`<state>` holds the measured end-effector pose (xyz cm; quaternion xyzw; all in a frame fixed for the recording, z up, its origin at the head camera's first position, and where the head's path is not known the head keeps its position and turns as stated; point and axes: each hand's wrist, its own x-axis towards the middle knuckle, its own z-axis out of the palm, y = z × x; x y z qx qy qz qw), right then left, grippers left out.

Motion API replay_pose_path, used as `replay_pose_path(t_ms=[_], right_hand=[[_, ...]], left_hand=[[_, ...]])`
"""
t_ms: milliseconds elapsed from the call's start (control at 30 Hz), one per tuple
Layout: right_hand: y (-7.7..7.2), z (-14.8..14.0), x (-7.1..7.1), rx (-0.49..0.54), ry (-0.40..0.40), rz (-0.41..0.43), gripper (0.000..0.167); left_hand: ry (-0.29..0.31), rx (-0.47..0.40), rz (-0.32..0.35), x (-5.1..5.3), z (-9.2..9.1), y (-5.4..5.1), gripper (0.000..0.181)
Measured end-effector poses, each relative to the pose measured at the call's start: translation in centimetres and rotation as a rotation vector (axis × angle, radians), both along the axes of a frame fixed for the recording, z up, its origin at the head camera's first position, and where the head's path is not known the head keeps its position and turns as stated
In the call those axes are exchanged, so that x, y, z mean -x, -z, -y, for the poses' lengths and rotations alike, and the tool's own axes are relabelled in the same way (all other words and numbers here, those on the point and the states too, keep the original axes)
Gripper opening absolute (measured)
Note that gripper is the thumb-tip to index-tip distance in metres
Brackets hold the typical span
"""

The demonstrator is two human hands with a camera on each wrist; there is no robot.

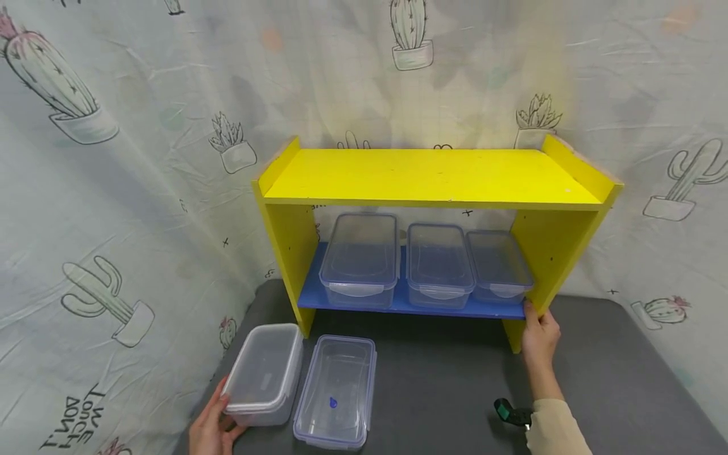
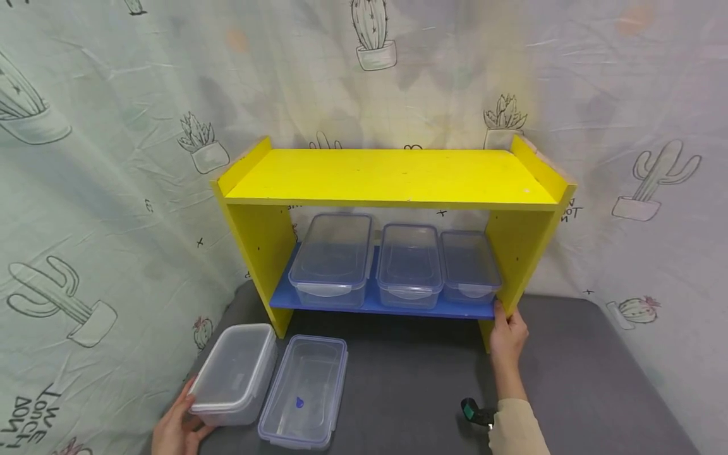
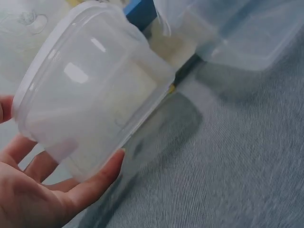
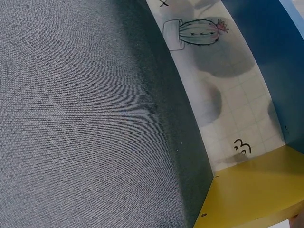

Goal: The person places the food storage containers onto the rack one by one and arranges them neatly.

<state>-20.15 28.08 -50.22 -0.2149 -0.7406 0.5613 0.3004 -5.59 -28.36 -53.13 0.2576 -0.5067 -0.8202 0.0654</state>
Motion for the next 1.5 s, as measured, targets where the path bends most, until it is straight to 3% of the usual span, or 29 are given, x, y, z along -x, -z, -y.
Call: replay_pose_path(t_ms=[200,400,533,767,967,1167,1300,1400,1500], right_hand=[[-0.1,0.1,0.0,0.016,0.003,-0.007,0.040],[-0.2,0.1,-0.1,0.029,0.009,-0.004,0.040],[-0.3,0.2,-0.2,0.020,0.001,0.004,0.041],[-0.2,0.2,-0.2,0.001,0.007,0.003,0.041],[-0.2,0.3,-0.1,-0.011,0.021,0.005,0.040],[-0.2,0.2,-0.1,-0.002,0.014,0.012,0.041],[-0.2,0.2,-0.1,0.005,0.008,0.012,0.042],[-0.2,0.1,-0.2,-0.009,0.009,0.015,0.042],[-0.1,0.0,-0.2,-0.026,0.010,0.017,0.041]], left_hand=[[-0.164,-0.009,0.005,-0.1,-0.9,-0.7,0.048],[-0.264,-0.147,-0.128,-0.6,-1.4,-2.1,0.031],[-0.324,-0.208,-0.207,-0.8,-1.9,-3.0,0.031],[-0.400,-0.085,-0.289,-0.7,-3.4,-4.2,0.037],[-0.428,-0.086,-0.415,-0.9,-4.5,-5.3,0.036],[-0.411,-0.191,-0.708,-1.1,-5.7,-6.2,0.033],[-0.370,-0.226,-0.854,-1.1,-6.5,-6.9,0.036],[-0.358,-0.226,-0.889,-1.1,-6.9,-7.5,0.038],[-0.374,-0.211,-0.875,-1.1,-7.3,-8.1,0.039]])
